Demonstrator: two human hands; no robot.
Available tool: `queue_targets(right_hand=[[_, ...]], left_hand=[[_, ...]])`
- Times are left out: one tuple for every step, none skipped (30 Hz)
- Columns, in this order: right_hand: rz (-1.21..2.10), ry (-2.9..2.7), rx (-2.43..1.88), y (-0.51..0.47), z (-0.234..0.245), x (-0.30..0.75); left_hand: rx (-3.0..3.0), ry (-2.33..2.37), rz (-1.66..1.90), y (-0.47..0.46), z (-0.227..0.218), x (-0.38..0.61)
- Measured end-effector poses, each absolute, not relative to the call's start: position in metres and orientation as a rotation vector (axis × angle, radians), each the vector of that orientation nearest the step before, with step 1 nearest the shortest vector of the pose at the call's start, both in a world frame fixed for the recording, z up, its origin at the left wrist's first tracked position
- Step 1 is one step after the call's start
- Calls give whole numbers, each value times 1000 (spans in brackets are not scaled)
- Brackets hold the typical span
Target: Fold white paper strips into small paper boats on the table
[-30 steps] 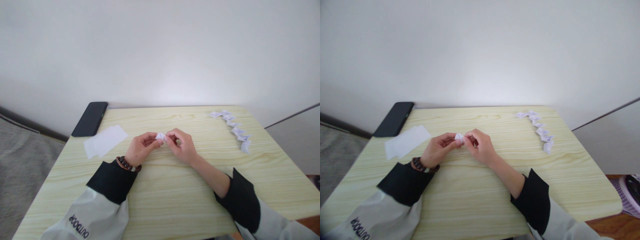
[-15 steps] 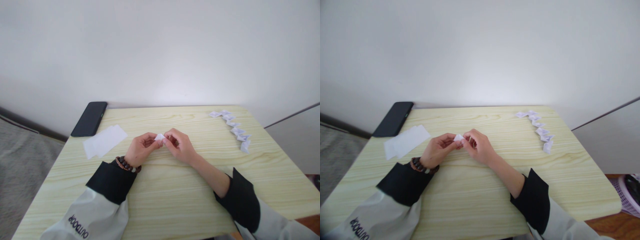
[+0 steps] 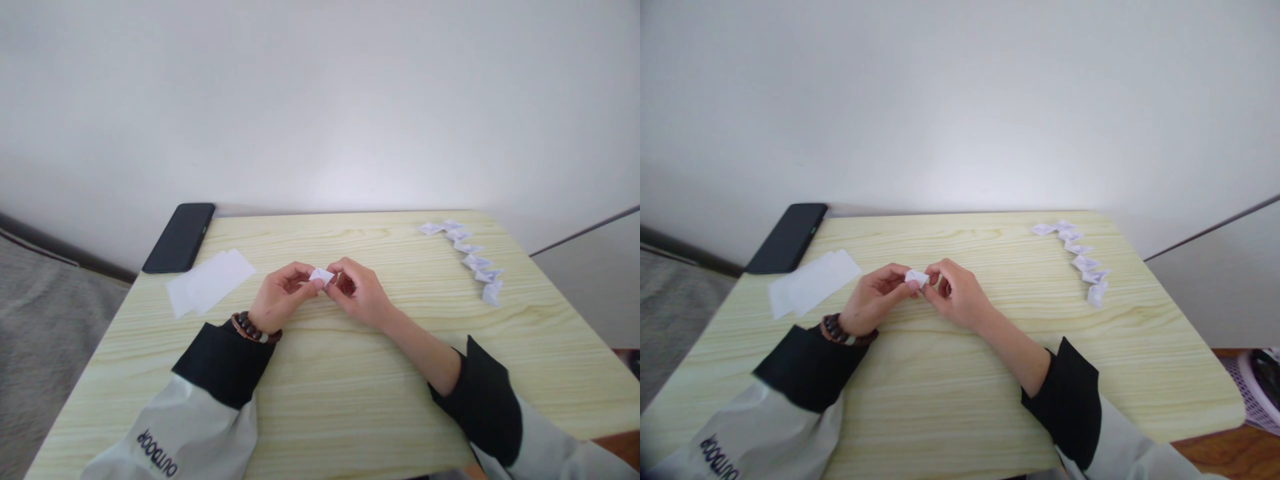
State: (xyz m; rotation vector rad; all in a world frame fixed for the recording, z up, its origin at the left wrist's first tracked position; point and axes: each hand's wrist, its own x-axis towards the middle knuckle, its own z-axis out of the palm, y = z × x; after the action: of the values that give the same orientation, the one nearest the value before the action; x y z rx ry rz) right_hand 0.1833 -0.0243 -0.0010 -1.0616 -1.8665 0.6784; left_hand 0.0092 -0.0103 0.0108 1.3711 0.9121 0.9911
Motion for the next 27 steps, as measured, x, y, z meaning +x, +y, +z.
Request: queue_targets(right_hand=[[681, -1866, -1053, -25, -1, 183], [691, -1866, -1046, -25, 0, 184], [704, -1868, -1039, -25, 0, 184], [714, -1870, -1035, -26, 1, 184], [718, -1869, -1035, -26, 2, 185], [712, -1865, -1036, -26, 2, 185], [700, -1858, -1038, -26, 3, 185], [681, -1850, -1040, -26, 3, 185], [660, -1845, -1041, -25, 2, 185], [640, -1842, -1041, -25, 2, 185], [622, -1842, -1039, -24, 2, 185], [606, -1845, -1037, -24, 1, 184], [593, -1848, -1037, -24, 1, 184], [583, -1851, -1039, -23, 0, 184], [579, -1850, -1044, -23, 0, 184], [582, -1842, -1053, -23, 0, 183], [594, -1825, -1063, -23, 0, 183], [614, -1800, -1073, -22, -1, 182], [643, -1771, -1081, -22, -1, 182], [675, -1742, -1086, -22, -1, 181], [707, -1718, -1089, -22, -2, 181], [736, -1703, -1092, -21, -2, 181], [761, -1694, -1093, -21, -3, 181], [784, -1691, -1095, -21, -3, 181], [803, -1693, -1098, -22, -3, 181], [815, -1696, -1098, -22, -3, 181], [818, -1702, -1094, -22, -2, 181]], left_hand=[[1370, 926, 995, -11, 11, 9], [1367, 938, 1002, -11, 10, 10], [1362, 950, 1013, -11, 10, 10], [1363, 958, 1022, -12, 9, 11], [1372, 965, 1029, -13, 9, 12], [1392, 972, 1027, -13, 8, 13], [1419, 984, 1022, -14, 8, 13], [1450, 1001, 1017, -14, 8, 14], [1480, 1020, 1015, -15, 9, 14], [1504, 1042, 1017, -15, 9, 14], [1519, 1068, 1020, -15, 9, 13], [1525, 1094, 1020, -15, 10, 13], [1526, 1117, 1017, -14, 10, 12], [1521, 1133, 1010, -14, 10, 11], [1512, 1146, 1006, -13, 11, 10], [1503, 1154, 1002, -13, 11, 10], [1499, 1158, 1000, -12, 11, 10], [1498, 1162, 998, -12, 12, 10], [1501, 1163, 996, -12, 12, 10], [1504, 1163, 994, -12, 12, 10], [1508, 1158, 992, -12, 12, 10], [1514, 1149, 990, -12, 12, 10], [1520, 1140, 989, -12, 12, 10], [1532, 1133, 989, -12, 11, 10], [1549, 1131, 991, -12, 11, 10], [1571, 1133, 992, -12, 11, 10], [1596, 1139, 995, -12, 11, 10]])
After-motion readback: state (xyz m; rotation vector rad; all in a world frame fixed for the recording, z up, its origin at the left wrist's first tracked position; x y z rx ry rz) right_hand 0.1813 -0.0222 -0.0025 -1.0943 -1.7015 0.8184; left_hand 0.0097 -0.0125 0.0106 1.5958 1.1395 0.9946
